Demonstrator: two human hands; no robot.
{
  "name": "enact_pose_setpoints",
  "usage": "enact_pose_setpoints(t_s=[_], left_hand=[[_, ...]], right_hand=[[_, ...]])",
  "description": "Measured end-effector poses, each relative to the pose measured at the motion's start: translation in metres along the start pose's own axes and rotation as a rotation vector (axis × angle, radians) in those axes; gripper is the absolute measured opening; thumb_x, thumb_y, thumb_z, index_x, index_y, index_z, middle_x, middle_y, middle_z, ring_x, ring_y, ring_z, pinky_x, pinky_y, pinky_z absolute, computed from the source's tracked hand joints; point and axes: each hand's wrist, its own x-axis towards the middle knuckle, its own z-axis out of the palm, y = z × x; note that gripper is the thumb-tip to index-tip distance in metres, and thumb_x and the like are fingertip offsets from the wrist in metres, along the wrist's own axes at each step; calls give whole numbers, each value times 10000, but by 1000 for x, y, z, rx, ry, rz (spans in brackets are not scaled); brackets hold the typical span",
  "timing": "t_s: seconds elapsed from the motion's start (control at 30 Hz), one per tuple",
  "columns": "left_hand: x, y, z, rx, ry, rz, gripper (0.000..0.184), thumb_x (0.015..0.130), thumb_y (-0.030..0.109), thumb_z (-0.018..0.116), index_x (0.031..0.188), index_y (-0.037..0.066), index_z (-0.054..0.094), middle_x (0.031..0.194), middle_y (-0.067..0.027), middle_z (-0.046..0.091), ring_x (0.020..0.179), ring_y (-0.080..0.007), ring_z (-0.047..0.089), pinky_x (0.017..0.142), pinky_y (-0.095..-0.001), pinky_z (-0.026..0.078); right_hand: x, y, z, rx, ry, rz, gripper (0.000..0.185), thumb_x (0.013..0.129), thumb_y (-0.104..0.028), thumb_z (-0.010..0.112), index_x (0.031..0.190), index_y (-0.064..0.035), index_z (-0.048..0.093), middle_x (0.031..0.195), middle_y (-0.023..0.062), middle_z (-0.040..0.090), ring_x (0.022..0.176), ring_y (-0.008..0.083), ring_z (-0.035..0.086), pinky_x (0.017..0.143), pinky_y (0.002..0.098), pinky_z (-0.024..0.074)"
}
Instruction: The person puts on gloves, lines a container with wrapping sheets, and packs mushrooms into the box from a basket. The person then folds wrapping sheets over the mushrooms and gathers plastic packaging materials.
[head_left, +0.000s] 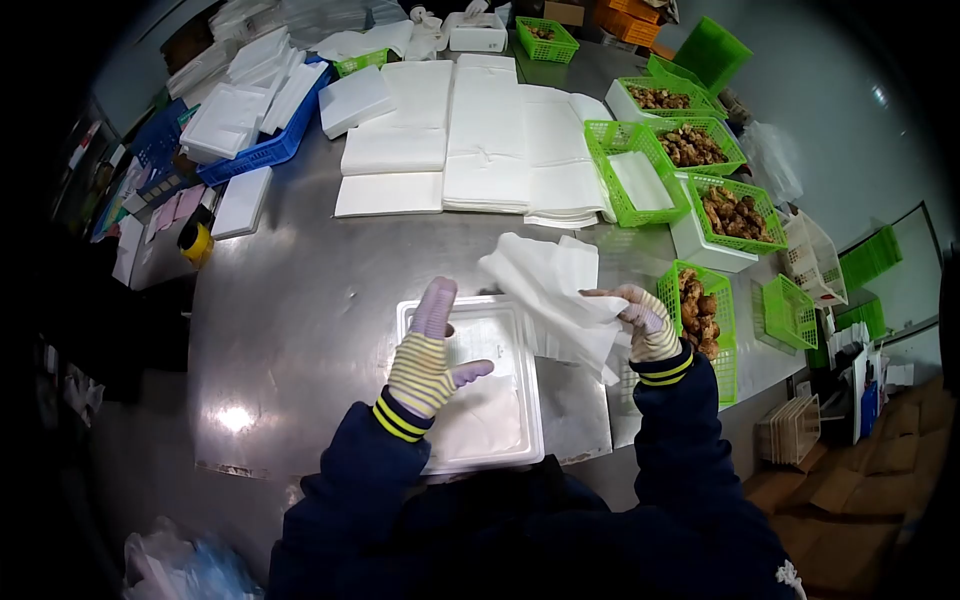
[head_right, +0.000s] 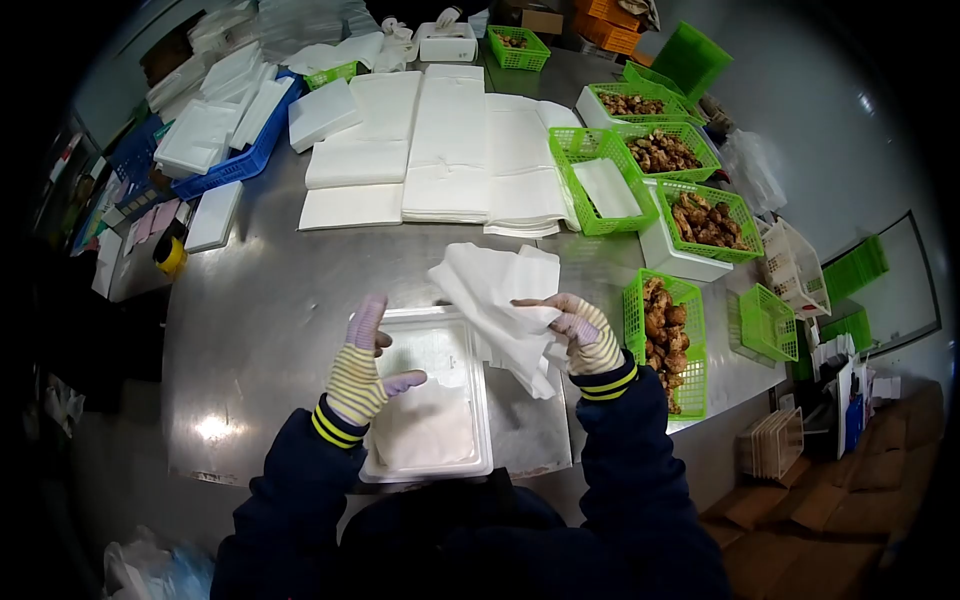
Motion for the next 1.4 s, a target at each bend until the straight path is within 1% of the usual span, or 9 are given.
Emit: enact_pose_setpoints(t_s=[0.13, 0.23, 0.43, 0.57, 0.63, 0.73, 0.87, 1.2, 1.4], left_hand=[[14, 2, 21, -86, -240, 93, 1024, 589, 282, 822, 1400, 101, 224, 1339, -115, 394, 862, -179, 529, 811, -264, 452], [-9, -19, 26, -354, -655, -358, 764, 625, 214, 812, 1270, 31, 445, 1116, -116, 582, 978, -188, 549, 857, -276, 428], [-53, -55, 34, 301, -1139, -631, 690, 652, 344, 770, 1199, 16, 506, 1033, -203, 616, 970, -321, 589, 856, -349, 452], [-65, -51, 52, 319, -999, -605, 785, 652, 339, 769, 1281, 39, 408, 1064, -218, 595, 991, -363, 571, 861, -374, 455], [-91, -74, 61, 249, -720, -498, 786, 679, 243, 765, 1310, 32, 346, 1194, -237, 514, 1033, -341, 556, 850, -372, 470], [-100, -45, 28, 170, -112, -264, 524, 737, 151, 703, 1186, 3, 477, 1008, -186, 580, 844, -286, 602, 736, -339, 505], [-100, -27, 43, 677, -1047, -276, 240, 817, 255, 558, 979, 91, 623, 1029, -116, 599, 1006, -251, 561, 822, -407, 442], [-89, -49, 78, 827, -1046, -435, 249, 810, 191, 550, 1043, 138, 618, 1089, -66, 603, 1055, -253, 550, 866, -422, 410], [-88, -36, 18, 518, -565, -355, 225, 805, 134, 498, 1020, 101, 554, 861, -150, 608, 812, -338, 585, 692, -425, 464]], right_hand=[[5, 25, 22, 60, -258, 240, 293, 724, -64, 530, 987, 66, 528, 1099, 259, 562, 1009, 272, 565, 895, 362, 453], [7, 61, 8, 55, -151, 422, 290, 727, -23, 513, 1006, 43, 557, 969, 158, 618, 810, 166, 577, 744, 271, 481], [-25, 92, 30, -1201, 51, -121, 372, 829, -129, 506, 1161, 38, 498, 1061, 166, 576, 968, 238, 562, 861, 311, 447], [-29, 139, 78, -1613, -552, 264, 545, 781, -247, 609, 1223, 10, 417, 1131, 179, 528, 1044, 329, 526, 861, 376, 442], [-29, 176, 70, -1748, -579, 289, 514, 795, -194, 568, 1232, 11, 393, 1105, 169, 528, 1016, 315, 545, 839, 379, 448], [-26, 202, 65, -1921, -459, 346, 433, 823, -89, 457, 1239, 12, 391, 1097, 178, 522, 980, 313, 562, 808, 403, 458], [-23, 225, 58, -1972, -459, 245, 411, 830, -112, 452, 1222, 8, 413, 1102, 174, 532, 977, 320, 560, 802, 403, 460], [-13, 223, 57, -1956, -643, 411, 351, 842, -178, 473, 1178, -81, 473, 1107, 156, 567, 1025, 320, 544, 836, 418, 455], [-18, 191, 69, -1822, -762, 459, 378, 805, -147, 512, 1178, -89, 498, 1107, 161, 573, 1036, 328, 547, 853, 413, 447]])
